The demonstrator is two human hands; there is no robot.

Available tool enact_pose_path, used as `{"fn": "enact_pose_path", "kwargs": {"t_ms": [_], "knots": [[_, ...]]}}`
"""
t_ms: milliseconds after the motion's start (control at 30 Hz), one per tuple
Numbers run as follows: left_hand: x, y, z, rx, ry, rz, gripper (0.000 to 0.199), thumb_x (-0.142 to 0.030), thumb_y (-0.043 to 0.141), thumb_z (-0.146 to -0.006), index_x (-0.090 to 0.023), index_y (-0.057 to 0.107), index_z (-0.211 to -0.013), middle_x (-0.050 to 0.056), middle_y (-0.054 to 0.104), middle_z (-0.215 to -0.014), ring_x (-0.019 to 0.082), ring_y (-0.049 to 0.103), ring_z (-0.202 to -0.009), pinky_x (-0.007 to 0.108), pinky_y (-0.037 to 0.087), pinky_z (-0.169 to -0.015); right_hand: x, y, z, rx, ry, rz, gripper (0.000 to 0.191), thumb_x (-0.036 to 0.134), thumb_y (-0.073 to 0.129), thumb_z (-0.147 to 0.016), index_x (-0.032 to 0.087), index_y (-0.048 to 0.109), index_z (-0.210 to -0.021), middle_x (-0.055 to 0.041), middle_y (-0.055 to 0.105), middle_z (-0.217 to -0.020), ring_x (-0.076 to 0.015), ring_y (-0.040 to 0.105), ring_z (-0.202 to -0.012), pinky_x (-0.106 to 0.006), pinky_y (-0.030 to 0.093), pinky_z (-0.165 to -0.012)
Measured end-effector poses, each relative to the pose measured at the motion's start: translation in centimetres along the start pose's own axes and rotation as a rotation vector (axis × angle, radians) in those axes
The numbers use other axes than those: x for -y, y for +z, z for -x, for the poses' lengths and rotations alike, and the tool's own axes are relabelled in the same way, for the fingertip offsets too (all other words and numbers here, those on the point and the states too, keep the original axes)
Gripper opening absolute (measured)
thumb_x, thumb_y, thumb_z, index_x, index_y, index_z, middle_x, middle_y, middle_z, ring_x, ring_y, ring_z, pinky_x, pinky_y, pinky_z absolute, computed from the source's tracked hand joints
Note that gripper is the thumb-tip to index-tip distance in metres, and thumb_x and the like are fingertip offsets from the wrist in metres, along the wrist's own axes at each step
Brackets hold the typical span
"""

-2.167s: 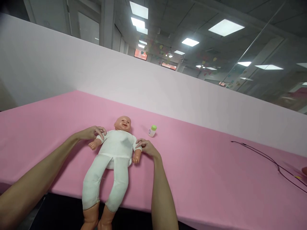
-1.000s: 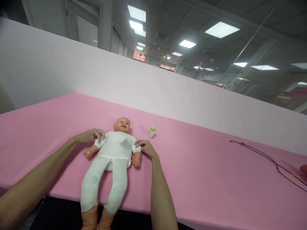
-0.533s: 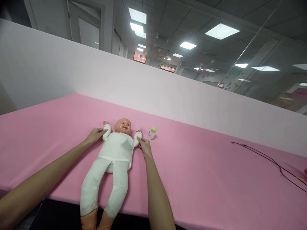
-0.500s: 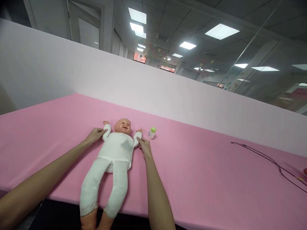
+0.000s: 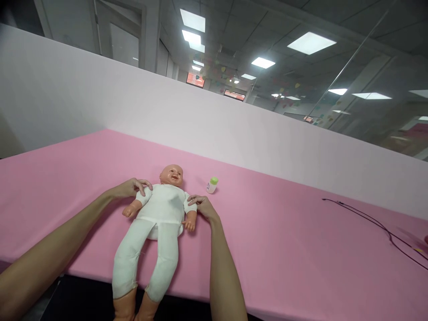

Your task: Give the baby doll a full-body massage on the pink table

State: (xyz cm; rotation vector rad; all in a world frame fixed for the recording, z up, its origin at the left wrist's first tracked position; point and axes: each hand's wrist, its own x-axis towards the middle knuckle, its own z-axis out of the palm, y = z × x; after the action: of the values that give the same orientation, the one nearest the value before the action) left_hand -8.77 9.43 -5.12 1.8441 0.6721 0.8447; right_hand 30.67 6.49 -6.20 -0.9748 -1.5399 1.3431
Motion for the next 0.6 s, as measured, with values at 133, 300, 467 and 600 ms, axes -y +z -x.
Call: {"fn": "enact_pose_path", "kwargs": {"t_ms": [133,300,467,600], "knots": [[-0.6,0.3,0.0,-0.064,-0.023,0.057,0.007,-0.025,0.08,-0.067,-0.021,0.083,-0.073,0.014,0.075,-0.115,0.031,0.068,-0.108,0.037,0.055,-0.085,0.5,0.3,0.0,-0.103,-0.017,-0.033,0.015,0.023,0.088,-0.061,0.023,0.083,-0.075,-0.0071,0.076,-0.107,-0.0253,0.067,-0.103,-0.039,0.052,-0.092],[0.4,1.7,-1.0,-0.39,-0.101,0.186,0.042,-0.049,0.089,-0.07,-0.015,0.08,-0.094,0.011,0.076,-0.093,0.023,0.068,-0.081,0.033,0.053,-0.073,0.7,1.4,-0.8,-0.32,-0.022,-0.19,0.041,0.033,0.096,-0.058,0.023,0.081,-0.094,-0.0028,0.076,-0.097,-0.0189,0.066,-0.086,-0.032,0.052,-0.079],[1.3,3.0,-1.7,-0.53,-0.202,0.058,0.058,-0.072,0.075,-0.076,-0.015,0.066,-0.065,0.0,0.057,-0.059,0.012,0.047,-0.053,0.026,0.035,-0.053,-0.4,1.8,-1.5,-0.382,0.064,-0.058,0.043,0.056,0.091,-0.068,0.019,0.071,-0.073,0.0058,0.05,-0.056,-0.0089,0.038,-0.053,-0.025,0.03,-0.051],[1.2,3.2,-1.7,-0.564,-0.259,0.041,0.058,-0.072,0.075,-0.074,-0.016,0.065,-0.063,0.002,0.058,-0.06,0.014,0.051,-0.055,0.027,0.038,-0.055,-0.7,1.6,-1.6,-0.379,0.075,-0.08,0.043,0.056,0.091,-0.067,0.018,0.073,-0.074,0.006,0.048,-0.055,-0.0085,0.034,-0.053,-0.025,0.027,-0.05]]}}
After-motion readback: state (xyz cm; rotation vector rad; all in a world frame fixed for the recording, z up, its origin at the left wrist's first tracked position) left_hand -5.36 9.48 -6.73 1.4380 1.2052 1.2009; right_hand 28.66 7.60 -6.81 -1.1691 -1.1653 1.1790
